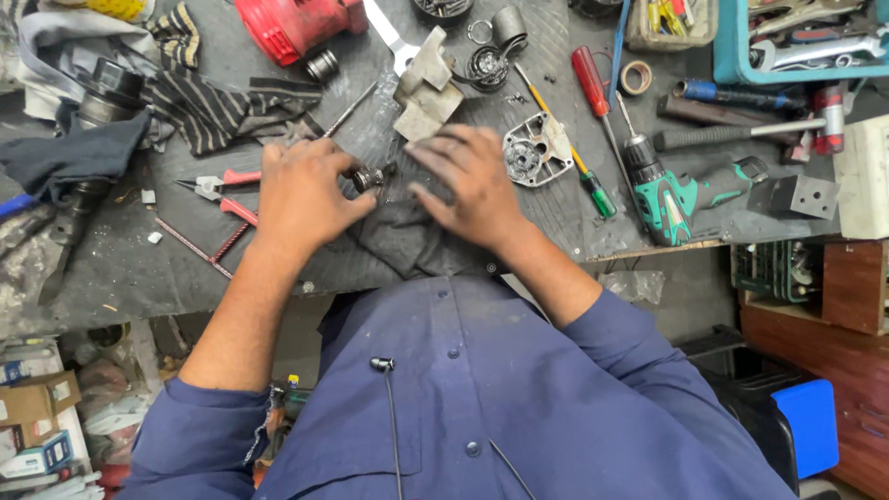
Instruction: The person uses pliers on a small metal part at a cluttered workbench, then wipes parts and their hands with a rag. They scoop dark grease from a container and spread it by hand inside a metal engine housing, working the grease around the component.
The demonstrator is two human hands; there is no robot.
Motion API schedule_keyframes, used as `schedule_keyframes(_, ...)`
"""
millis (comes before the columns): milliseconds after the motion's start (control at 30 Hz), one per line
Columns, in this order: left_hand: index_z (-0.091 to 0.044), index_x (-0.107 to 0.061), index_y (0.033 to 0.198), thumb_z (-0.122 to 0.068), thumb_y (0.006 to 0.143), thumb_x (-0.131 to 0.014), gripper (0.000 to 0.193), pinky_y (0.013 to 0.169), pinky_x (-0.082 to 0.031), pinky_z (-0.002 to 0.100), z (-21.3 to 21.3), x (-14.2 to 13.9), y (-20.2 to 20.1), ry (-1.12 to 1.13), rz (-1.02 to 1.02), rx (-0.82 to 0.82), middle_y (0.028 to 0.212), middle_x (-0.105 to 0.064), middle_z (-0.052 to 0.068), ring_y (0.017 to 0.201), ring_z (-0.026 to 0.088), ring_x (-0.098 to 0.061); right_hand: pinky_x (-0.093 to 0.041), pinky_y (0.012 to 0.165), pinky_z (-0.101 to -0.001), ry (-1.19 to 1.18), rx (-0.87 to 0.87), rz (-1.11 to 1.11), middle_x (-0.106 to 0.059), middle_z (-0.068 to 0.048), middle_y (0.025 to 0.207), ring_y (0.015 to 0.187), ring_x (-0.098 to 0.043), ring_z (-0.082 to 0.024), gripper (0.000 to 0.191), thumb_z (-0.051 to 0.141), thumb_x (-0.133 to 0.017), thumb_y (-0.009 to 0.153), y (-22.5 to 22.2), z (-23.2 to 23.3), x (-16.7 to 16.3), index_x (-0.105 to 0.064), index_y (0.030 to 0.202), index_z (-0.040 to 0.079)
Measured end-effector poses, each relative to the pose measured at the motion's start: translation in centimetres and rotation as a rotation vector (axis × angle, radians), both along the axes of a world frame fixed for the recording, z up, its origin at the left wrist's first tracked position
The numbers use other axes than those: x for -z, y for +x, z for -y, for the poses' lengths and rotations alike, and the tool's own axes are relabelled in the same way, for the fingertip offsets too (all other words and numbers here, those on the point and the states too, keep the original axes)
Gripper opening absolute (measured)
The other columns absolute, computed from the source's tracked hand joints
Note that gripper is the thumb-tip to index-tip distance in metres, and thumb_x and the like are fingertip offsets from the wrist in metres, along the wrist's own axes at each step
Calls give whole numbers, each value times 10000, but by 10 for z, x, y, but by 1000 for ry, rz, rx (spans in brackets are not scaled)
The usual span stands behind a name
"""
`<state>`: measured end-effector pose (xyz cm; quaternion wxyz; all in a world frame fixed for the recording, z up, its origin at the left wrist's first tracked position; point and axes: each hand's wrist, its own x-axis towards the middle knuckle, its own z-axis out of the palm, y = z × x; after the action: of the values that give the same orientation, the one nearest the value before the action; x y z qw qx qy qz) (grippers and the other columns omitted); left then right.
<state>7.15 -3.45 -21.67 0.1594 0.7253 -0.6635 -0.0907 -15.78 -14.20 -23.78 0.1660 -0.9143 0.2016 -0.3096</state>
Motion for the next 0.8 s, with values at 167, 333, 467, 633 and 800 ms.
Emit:
schedule_keyframes(167, -92, -761, 1074, -309, 760, -856, 393, 844, -396, 435, -7, -7, 2, 39, -200, 136, 977, -679, 72, 950, 287, -643, -393, 1028, -434, 33, -179, -122, -680, -17, 1186, 1173, -557, -280, 510, 261, -832, 831, 5, -1, 9, -686, 1301, 128)
schedule_keyframes(333, -127, -746, 1124, -189, 770, -827, 369, 827, -381, 435, -15, -5, 4, -13, -57, 254, 1049, -662, 66, 1011, 279, -627, -409, 1001, -415, 14, -223, -195, -667, 15, 1038, 1155, -579, -227, 305, 260, -819, 873, 5, 7, 14, -738, 1154, 175)
schedule_keyframes(467, -129, -728, 1176, -97, 775, -798, 407, 889, -379, 418, -18, 6, 2, -138, -140, 227, 1150, -664, 44, 1084, 267, -609, -390, 927, -429, 32, -220, -129, -679, -53, 1051, 1066, -557, -273, 349, 311, -816, 847, 9, -3, 14, -748, 1121, 105)
schedule_keyframes(633, -140, -726, 1164, -69, 781, -807, 398, 940, -378, 412, -20, 25, 6, -231, -282, 206, 1151, -655, 40, 1125, 264, -604, -390, 947, -405, 59, -101, -120, -709, 5, 1055, 1067, -572, -229, 271, 273, -801, 891, 16, -12, 17, -747, 1120, 137)
schedule_keyframes(800, -140, -739, 1159, -68, 767, -816, 406, 993, -379, 411, -26, 38, 15, -236, -365, 236, 1161, -660, 43, 1153, 249, -603, -386, 947, -402, 41, -107, -162, -709, -4, 1033, 1060, -577, -229, 250, 246, -800, 905, 18, -20, 20, -746, 1119, 129)
